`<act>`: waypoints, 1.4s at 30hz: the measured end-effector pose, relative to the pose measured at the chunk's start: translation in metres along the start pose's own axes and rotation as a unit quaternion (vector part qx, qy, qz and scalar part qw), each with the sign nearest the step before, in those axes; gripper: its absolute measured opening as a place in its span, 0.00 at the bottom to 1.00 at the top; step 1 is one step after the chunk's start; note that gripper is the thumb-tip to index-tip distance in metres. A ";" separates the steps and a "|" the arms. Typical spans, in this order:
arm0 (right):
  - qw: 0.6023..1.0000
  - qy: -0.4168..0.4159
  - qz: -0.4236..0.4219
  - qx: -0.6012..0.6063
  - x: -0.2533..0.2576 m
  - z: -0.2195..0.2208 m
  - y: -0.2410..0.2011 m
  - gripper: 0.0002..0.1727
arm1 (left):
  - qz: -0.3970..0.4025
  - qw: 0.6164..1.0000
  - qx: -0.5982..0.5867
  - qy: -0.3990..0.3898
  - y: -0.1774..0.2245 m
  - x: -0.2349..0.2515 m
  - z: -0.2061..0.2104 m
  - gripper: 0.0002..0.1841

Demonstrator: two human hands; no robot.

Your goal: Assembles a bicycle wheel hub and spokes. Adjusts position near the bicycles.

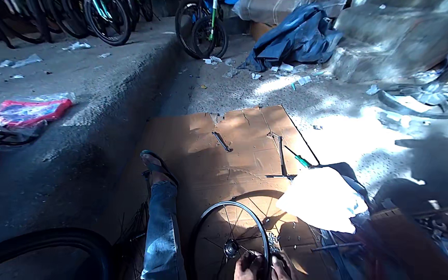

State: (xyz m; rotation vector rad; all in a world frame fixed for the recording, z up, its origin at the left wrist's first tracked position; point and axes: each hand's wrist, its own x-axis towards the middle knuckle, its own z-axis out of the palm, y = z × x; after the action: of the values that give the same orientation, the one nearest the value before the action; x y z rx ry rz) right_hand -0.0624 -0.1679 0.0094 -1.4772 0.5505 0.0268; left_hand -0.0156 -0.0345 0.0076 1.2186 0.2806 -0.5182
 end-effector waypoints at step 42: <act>0.990 -0.014 -0.060 -0.123 -0.005 0.001 -0.010 0.21 | -0.002 0.997 -0.071 -0.008 0.010 0.004 -0.001 0.06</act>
State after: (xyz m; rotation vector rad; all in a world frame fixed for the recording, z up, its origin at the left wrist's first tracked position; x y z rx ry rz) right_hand -0.0632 -0.1660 0.0205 -1.7458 0.4460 0.0215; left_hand -0.0071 -0.0314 0.0138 1.0758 0.3010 -0.5042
